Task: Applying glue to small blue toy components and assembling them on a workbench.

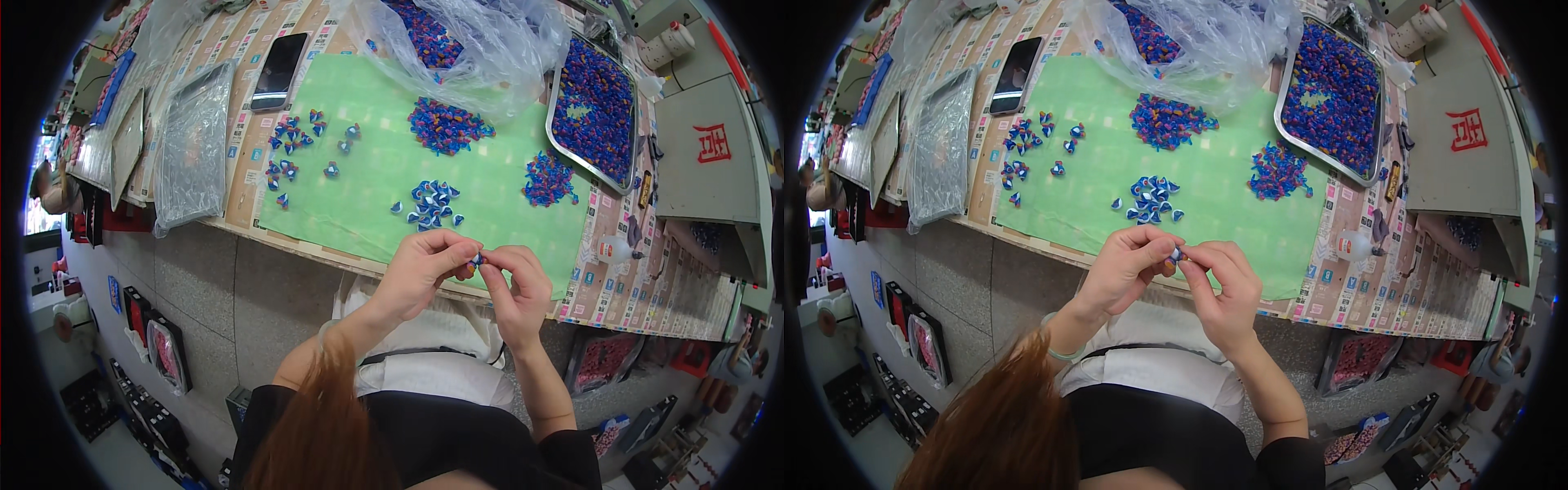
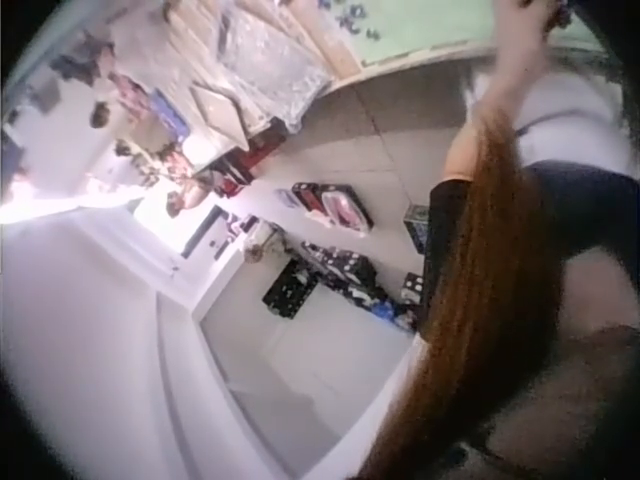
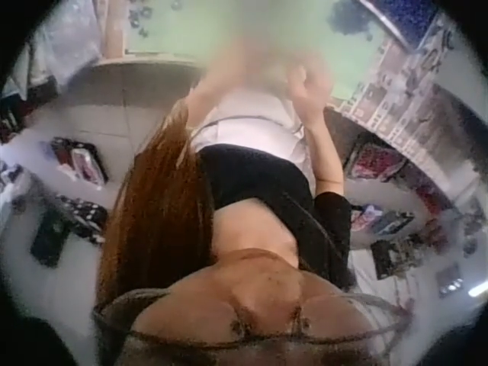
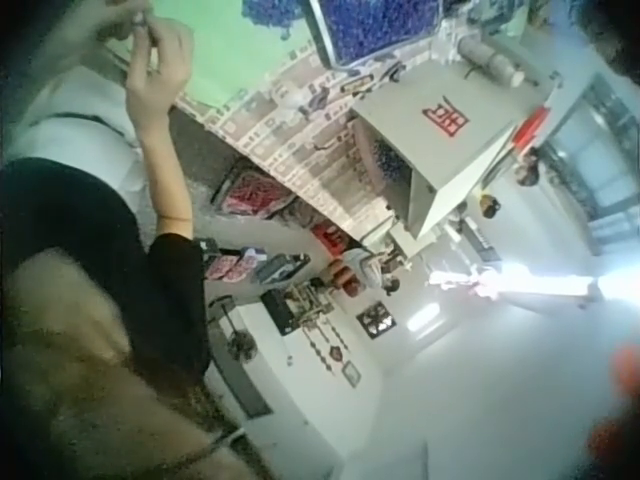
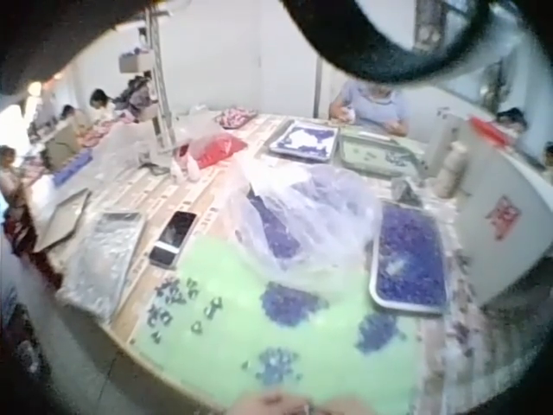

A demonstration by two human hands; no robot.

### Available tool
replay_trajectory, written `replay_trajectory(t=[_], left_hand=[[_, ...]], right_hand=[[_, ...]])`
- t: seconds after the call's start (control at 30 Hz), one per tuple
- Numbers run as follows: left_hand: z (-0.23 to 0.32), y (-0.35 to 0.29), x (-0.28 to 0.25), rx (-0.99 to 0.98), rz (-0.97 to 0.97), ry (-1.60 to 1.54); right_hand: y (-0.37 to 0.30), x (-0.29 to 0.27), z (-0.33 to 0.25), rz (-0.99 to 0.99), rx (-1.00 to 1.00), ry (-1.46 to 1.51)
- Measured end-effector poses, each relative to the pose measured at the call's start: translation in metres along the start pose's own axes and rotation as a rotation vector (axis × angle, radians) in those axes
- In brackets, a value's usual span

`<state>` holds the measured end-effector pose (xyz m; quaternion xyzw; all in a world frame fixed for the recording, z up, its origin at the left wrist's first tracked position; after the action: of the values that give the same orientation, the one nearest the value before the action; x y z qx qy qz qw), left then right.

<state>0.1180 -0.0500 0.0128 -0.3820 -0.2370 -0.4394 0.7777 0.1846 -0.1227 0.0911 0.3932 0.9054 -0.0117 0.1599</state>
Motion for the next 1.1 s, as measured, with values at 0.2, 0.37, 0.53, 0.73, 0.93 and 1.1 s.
replay_trajectory(t=[0.2,0.37,0.53,0.73,0.93,1.1], left_hand=[[-0.005,0.0,-0.003,-0.056,0.031,0.014],[-0.008,0.002,-0.004,-0.073,0.029,0.012],[-0.003,0.001,-0.016,-0.107,0.022,0.202],[0.126,-0.013,-0.104,0.607,0.642,1.318],[0.114,-0.01,-0.072,0.714,0.5,1.526],[0.083,-0.002,-0.05,0.607,0.354,1.518]], right_hand=[[-0.002,-0.001,-0.001,0.034,-0.03,-0.043],[-0.003,-0.002,0.001,0.041,-0.021,-0.058],[-0.003,0.009,0.006,-0.088,0.024,-0.076],[-0.035,-0.081,0.054,0.446,0.103,-0.119],[-0.067,-0.175,0.074,1.084,0.054,-0.416],[-0.042,-0.195,0.126,0.917,0.227,-0.159]])
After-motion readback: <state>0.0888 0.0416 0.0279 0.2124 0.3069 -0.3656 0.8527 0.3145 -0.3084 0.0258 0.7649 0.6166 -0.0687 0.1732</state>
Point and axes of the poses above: each hand's wrist, its own y-axis towards the middle knuckle, its own x-axis out of the palm, z = x × y, the point moved 10 cm from there along y, towards the middle knuckle, and after that the axes turned 4 degrees about x, right-handed, at the moved point
